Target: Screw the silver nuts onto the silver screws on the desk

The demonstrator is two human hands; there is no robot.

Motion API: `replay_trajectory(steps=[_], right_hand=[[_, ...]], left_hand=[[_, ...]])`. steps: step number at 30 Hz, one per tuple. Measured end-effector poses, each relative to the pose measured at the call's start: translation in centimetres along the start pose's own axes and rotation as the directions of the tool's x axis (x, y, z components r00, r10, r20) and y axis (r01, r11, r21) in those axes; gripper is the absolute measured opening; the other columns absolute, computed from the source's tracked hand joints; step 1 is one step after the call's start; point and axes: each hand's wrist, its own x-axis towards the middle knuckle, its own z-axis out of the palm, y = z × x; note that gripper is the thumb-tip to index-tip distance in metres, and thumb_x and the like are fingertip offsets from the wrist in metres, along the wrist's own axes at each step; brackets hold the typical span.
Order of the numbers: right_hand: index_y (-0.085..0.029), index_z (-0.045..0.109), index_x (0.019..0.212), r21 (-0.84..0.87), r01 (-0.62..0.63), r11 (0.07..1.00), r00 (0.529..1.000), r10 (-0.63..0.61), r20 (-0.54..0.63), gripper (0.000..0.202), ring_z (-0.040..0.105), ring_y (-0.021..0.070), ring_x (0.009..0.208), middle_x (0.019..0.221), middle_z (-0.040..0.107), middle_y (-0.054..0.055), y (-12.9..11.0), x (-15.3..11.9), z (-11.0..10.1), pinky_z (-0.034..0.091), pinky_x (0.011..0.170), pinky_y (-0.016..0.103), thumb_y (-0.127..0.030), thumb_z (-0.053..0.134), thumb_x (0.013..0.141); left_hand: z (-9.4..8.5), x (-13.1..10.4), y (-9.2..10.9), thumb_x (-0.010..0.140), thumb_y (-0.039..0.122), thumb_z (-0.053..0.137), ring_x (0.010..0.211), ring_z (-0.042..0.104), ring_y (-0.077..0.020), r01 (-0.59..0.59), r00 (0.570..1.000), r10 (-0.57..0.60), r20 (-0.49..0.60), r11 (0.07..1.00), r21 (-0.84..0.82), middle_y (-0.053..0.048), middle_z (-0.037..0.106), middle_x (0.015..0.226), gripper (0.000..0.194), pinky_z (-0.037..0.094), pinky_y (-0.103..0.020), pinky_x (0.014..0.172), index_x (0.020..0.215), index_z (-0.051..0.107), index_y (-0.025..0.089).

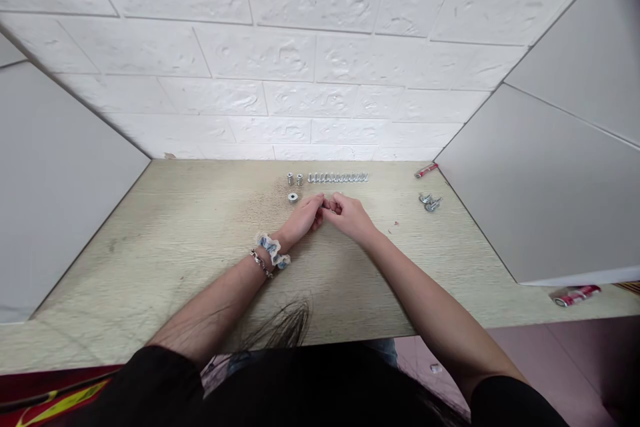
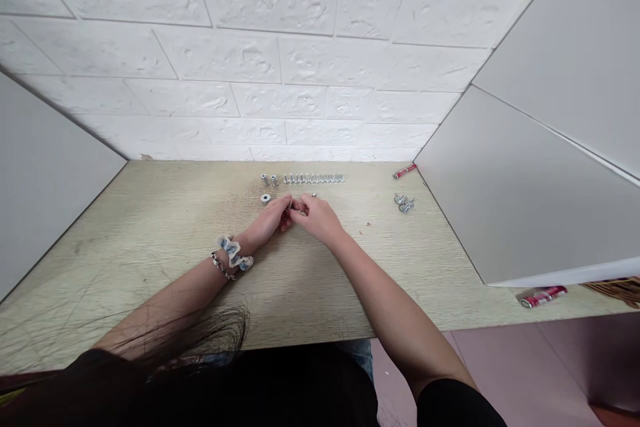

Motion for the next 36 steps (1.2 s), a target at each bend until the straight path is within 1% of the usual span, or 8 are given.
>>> replay_trajectory(steps=[6, 10, 14, 19, 22, 27, 31, 36], right_hand=[[-0.021, 0.044, 0.069, 0.022, 0.006, 1.000, 0.999, -0.005, -0.054, 0.020, 0.040, 0.0102, 0.056, 0.062, 0.044, -0.006, 0.2, 0.1, 0.2, 0.030, 0.053, 0.023, -0.035, 0.057, 0.068], [-0.020, 0.054, 0.079, 0.043, 0.107, 0.993, 0.989, -0.102, -0.108, 0.014, 0.050, 0.0136, 0.073, 0.080, 0.053, -0.001, 0.3, 0.3, 0.3, 0.040, 0.066, 0.027, -0.026, 0.058, 0.067], [-0.020, 0.061, 0.080, 0.073, 0.155, 0.985, 0.986, -0.149, -0.074, 0.016, 0.054, 0.0171, 0.089, 0.094, 0.057, 0.003, 0.7, 0.5, 0.4, 0.042, 0.083, 0.033, -0.018, 0.059, 0.065], [-0.019, 0.063, 0.078, 0.122, 0.105, 0.987, 0.994, -0.103, -0.018, 0.018, 0.055, 0.0166, 0.090, 0.092, 0.059, 0.002, 0.7, 0.6, 0.2, 0.042, 0.084, 0.032, -0.014, 0.061, 0.061], [-0.019, 0.062, 0.078, 0.141, 0.064, 0.988, 0.998, -0.064, -0.009, 0.017, 0.055, 0.0151, 0.085, 0.088, 0.059, 0.001, 0.3, 0.5, 0.0, 0.043, 0.078, 0.030, -0.016, 0.060, 0.061], [-0.018, 0.061, 0.080, 0.152, 0.062, 0.986, 0.997, -0.055, -0.047, 0.017, 0.052, 0.0127, 0.077, 0.083, 0.059, 0.000, -0.2, 0.3, 0.0, 0.042, 0.070, 0.026, -0.017, 0.056, 0.064], [-0.018, 0.062, 0.081, 0.197, 0.029, 0.980, 0.998, -0.016, -0.063, 0.018, 0.050, 0.0100, 0.064, 0.078, 0.059, -0.001, -0.7, 0.3, -0.2, 0.042, 0.064, 0.024, -0.017, 0.057, 0.064], [-0.017, 0.062, 0.088, 0.397, -0.036, 0.917, 0.998, 0.016, 0.053, 0.022, 0.054, 0.0107, 0.063, 0.075, 0.062, 0.000, -1.3, 1.5, -1.0, 0.044, 0.063, 0.025, -0.024, 0.056, 0.068]], left_hand=[[0.0, 0.2, -0.1, 0.085, 0.039, 0.039, 0.045, 0.041, -0.0066, 0.000, 1.000, 0.000, -0.004, 1.000, 0.009, 0.003, 0.043, 0.053, 0.031, 0.031, -0.018, 0.040, 0.075, 0.056, 0.014], [0.0, 0.1, 0.0, 0.083, 0.035, 0.046, 0.049, 0.044, -0.0063, -0.003, 1.000, 0.003, -0.002, 1.000, -0.002, 0.003, 0.046, 0.061, 0.027, 0.036, -0.018, 0.044, 0.096, 0.055, 0.014], [0.2, -0.1, 0.2, 0.081, 0.029, 0.051, 0.053, 0.049, -0.0073, 0.027, 1.000, -0.028, -0.014, 0.999, -0.045, 0.001, 0.053, 0.074, 0.044, 0.042, -0.021, 0.052, 0.121, 0.042, 0.014], [0.3, -0.2, 0.5, 0.077, 0.024, 0.056, 0.055, 0.049, -0.0080, 0.058, 0.998, -0.059, -0.010, 0.997, -0.040, 0.000, 0.056, 0.075, 0.063, 0.042, -0.023, 0.056, 0.134, 0.029, 0.013], [0.2, -0.1, 0.5, 0.079, 0.027, 0.052, 0.053, 0.047, -0.0089, 0.047, 0.999, -0.047, 0.003, 0.999, 0.016, 0.002, 0.053, 0.066, 0.053, 0.039, -0.023, 0.054, 0.127, 0.038, 0.011], [0.1, 0.0, 0.1, 0.085, 0.032, 0.037, 0.053, 0.041, -0.0115, -0.050, 0.998, 0.045, 0.037, 0.989, 0.143, 0.003, 0.042, 0.054, 0.028, 0.034, -0.023, 0.052, 0.091, 0.058, 0.014], [0.3, 0.1, -0.3, 0.087, 0.036, 0.032, 0.056, 0.038, -0.0117, -0.075, 0.997, 0.073, 0.018, 0.983, 0.166, 0.002, 0.041, 0.055, 0.032, 0.033, -0.023, 0.053, 0.077, 0.055, 0.016], [0.6, -0.1, -0.5, 0.086, 0.060, 0.014, 0.046, 0.024, -0.0081, -0.058, 0.998, 0.058, 0.009, 0.998, 0.016, 0.003, 0.031, 0.053, 0.056, 0.020, -0.021, 0.043, 0.065, 0.044, 0.017]])
